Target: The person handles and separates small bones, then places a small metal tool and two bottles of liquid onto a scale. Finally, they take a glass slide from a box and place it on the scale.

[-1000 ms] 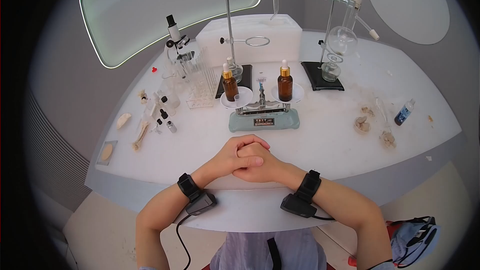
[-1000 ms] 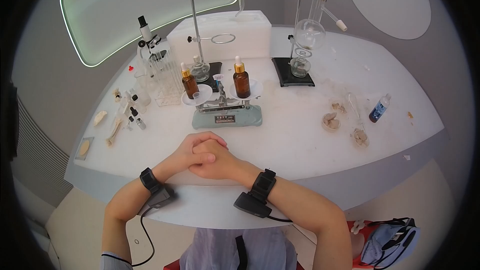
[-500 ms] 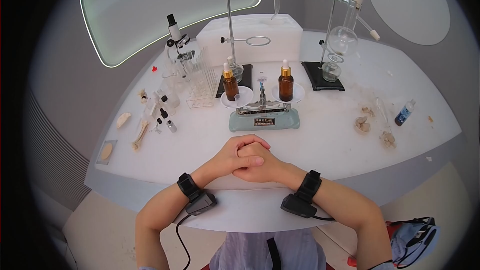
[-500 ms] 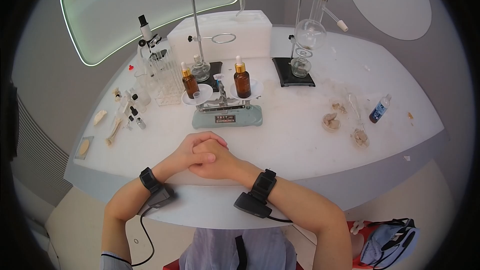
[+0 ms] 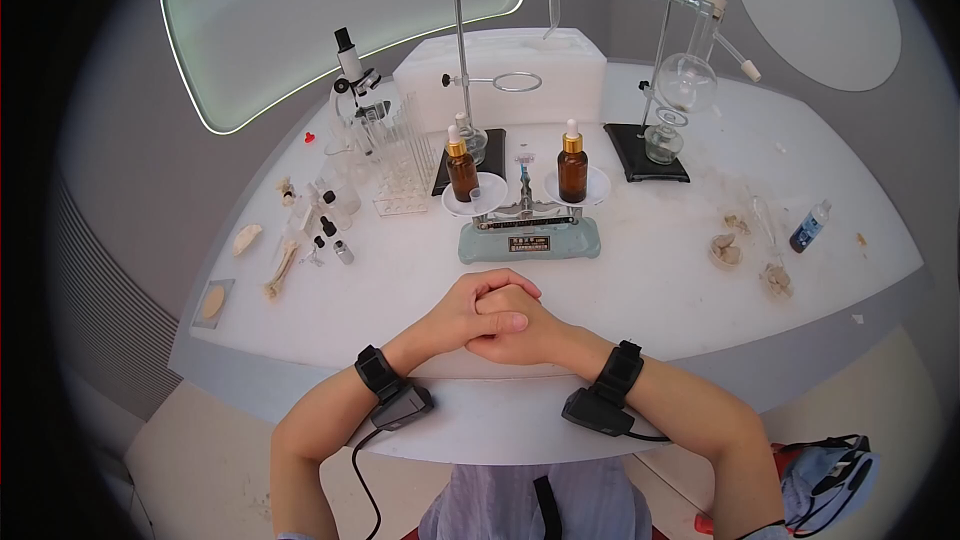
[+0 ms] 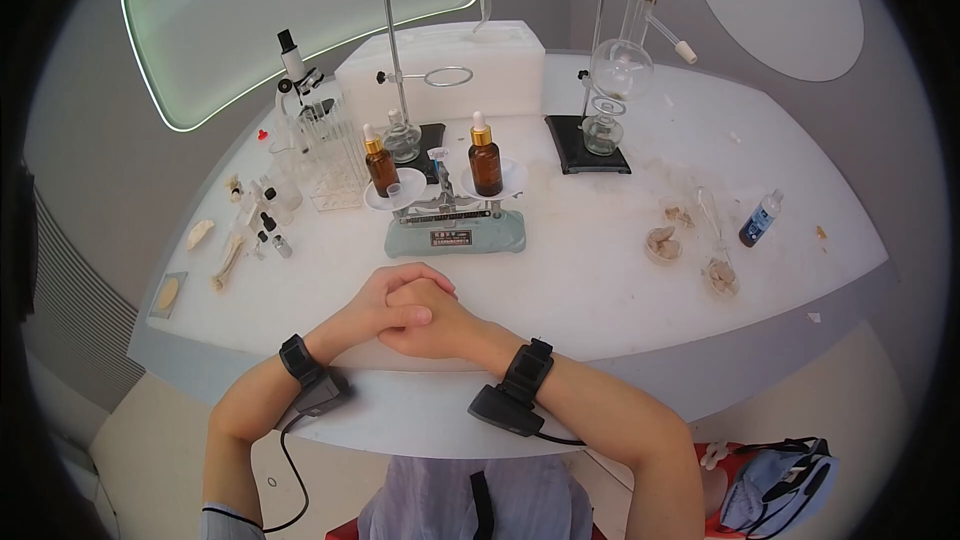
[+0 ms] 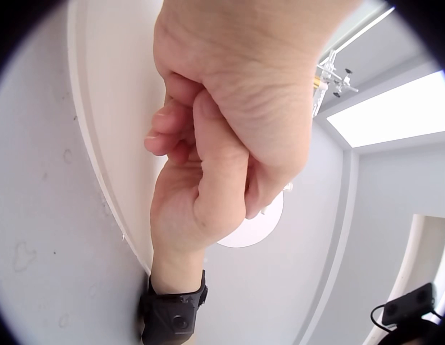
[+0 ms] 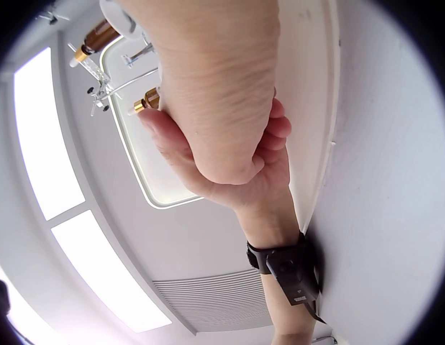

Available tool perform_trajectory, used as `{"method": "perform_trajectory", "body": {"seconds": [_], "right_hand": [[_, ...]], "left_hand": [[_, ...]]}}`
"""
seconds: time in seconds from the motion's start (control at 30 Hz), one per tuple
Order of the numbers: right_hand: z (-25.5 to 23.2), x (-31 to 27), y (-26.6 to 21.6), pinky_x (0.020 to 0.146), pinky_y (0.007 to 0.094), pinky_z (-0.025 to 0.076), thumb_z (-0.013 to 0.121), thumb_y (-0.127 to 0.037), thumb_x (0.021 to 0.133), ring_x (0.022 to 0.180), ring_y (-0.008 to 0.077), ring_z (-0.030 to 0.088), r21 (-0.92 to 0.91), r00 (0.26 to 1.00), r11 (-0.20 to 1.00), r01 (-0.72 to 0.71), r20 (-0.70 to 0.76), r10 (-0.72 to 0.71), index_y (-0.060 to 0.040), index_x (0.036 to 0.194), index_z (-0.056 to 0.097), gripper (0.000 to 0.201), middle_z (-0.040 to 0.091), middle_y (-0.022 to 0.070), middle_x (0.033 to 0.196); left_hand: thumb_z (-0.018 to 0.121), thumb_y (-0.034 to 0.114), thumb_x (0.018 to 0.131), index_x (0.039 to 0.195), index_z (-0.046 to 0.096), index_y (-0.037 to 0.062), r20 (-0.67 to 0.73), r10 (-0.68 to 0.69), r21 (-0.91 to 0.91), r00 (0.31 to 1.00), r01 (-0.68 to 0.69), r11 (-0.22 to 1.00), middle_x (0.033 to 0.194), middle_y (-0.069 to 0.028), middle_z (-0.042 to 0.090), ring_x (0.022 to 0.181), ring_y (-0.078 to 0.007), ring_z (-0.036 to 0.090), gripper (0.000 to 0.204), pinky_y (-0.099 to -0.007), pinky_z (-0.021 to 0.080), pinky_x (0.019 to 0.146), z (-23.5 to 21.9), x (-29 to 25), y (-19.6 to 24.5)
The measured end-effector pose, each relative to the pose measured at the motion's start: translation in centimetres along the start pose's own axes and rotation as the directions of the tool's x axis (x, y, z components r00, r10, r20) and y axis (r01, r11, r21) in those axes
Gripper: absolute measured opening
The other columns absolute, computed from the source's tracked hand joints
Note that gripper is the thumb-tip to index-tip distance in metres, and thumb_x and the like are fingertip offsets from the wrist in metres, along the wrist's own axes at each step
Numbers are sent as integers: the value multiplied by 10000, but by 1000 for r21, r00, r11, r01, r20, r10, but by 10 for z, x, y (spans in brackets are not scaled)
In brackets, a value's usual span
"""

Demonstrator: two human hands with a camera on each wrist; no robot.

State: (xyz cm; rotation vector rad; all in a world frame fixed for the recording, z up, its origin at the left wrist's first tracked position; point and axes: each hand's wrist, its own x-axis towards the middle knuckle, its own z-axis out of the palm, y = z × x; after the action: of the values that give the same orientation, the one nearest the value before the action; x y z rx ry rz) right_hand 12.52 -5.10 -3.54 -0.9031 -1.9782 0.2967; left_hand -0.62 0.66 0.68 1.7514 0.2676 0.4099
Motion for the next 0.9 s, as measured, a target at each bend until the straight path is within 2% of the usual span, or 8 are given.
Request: {"method": "perform_trajectory", "body": {"seconds": [0.17, 0.27, 0.33, 0.37, 0.43, 0.5, 0.57, 0.9], "right_hand": [[2, 0, 2, 563, 378, 493, 699, -55, 703, 627, 318, 632, 13, 999, 999, -46, 22, 46, -4, 709, 624, 91, 643, 139, 673], [3, 1, 4, 577, 364, 500, 707, -62, 718, 623, 310, 629, 112, 1000, 993, -31, -3, 31, -5, 728, 638, 90, 643, 132, 674], [4, 5, 4, 594, 410, 503, 646, -110, 774, 604, 353, 625, 102, 993, 992, 74, -104, -63, -19, 716, 659, 109, 642, 155, 649], [0, 6, 0, 594, 410, 503, 646, -110, 774, 604, 353, 625, 106, 992, 991, 81, -109, -70, -19, 716, 659, 109, 642, 155, 649], [-7, 7, -7, 611, 413, 506, 646, -135, 795, 625, 361, 633, 109, 965, 959, -262, 46, 258, -21, 737, 669, 130, 651, 161, 666], [-6, 6, -5, 615, 416, 506, 646, -143, 800, 630, 359, 638, 117, 968, 961, -252, 44, 248, -18, 745, 672, 139, 655, 163, 673], [-5, 6, -5, 620, 418, 507, 647, -151, 804, 634, 356, 642, 126, 970, 962, -242, 39, 239, -16, 753, 675, 148, 660, 166, 680], [-5, 5, -1, 629, 419, 507, 637, -160, 814, 653, 361, 649, 148, 968, 957, -250, 37, 247, -13, 769, 683, 160, 670, 174, 702]], "left_hand": [[772, 339, 816, 1132, 648, 22, 3, 0, 13, 1000, -1, 1000, 1058, -63, 657, 1005, -138, 596, 464, -290, 467, 926, -2, -1, 0], [739, 365, 822, 1127, 640, 8, -39, 64, 263, 997, -52, 963, 1094, -100, 657, 1034, -172, 616, 480, -325, 478, 927, -5, -6, 12], [738, 318, 835, 1074, 672, 14, -47, 221, 671, 974, -133, 729, 1040, -116, 678, 967, -166, 640, 392, -317, 512, 821, -14, -13, 31], [737, 211, 846, 1013, 698, 23, -66, 373, 766, 925, -192, 614, 907, -110, 694, 800, -159, 647, 254, -284, 506, 682, -18, -14, 40], [726, 148, 849, 995, 698, 20, -192, 410, 773, 892, -120, 623, 830, -88, 684, 726, -149, 622, 196, -271, 485, 639, -26, -14, 54], [714, 85, 851, 978, 697, 18, -314, 440, 766, 841, -49, 640, 753, -67, 673, 652, -138, 598, 144, -259, 463, 597, -33, -7, 62], [699, 27, 850, 966, 692, 23, -341, 517, 858, 785, 35, 512, 644, -53, 622, 547, -122, 524, 116, -253, 418, 533, -42, 4, 68], [716, 67, 825, 936, 707, 74, -214, 544, 939, 811, 18, 343, 687, -83, 645, 544, -182, 562, 111, -305, 433, 533, -46, 33, 64]]}}
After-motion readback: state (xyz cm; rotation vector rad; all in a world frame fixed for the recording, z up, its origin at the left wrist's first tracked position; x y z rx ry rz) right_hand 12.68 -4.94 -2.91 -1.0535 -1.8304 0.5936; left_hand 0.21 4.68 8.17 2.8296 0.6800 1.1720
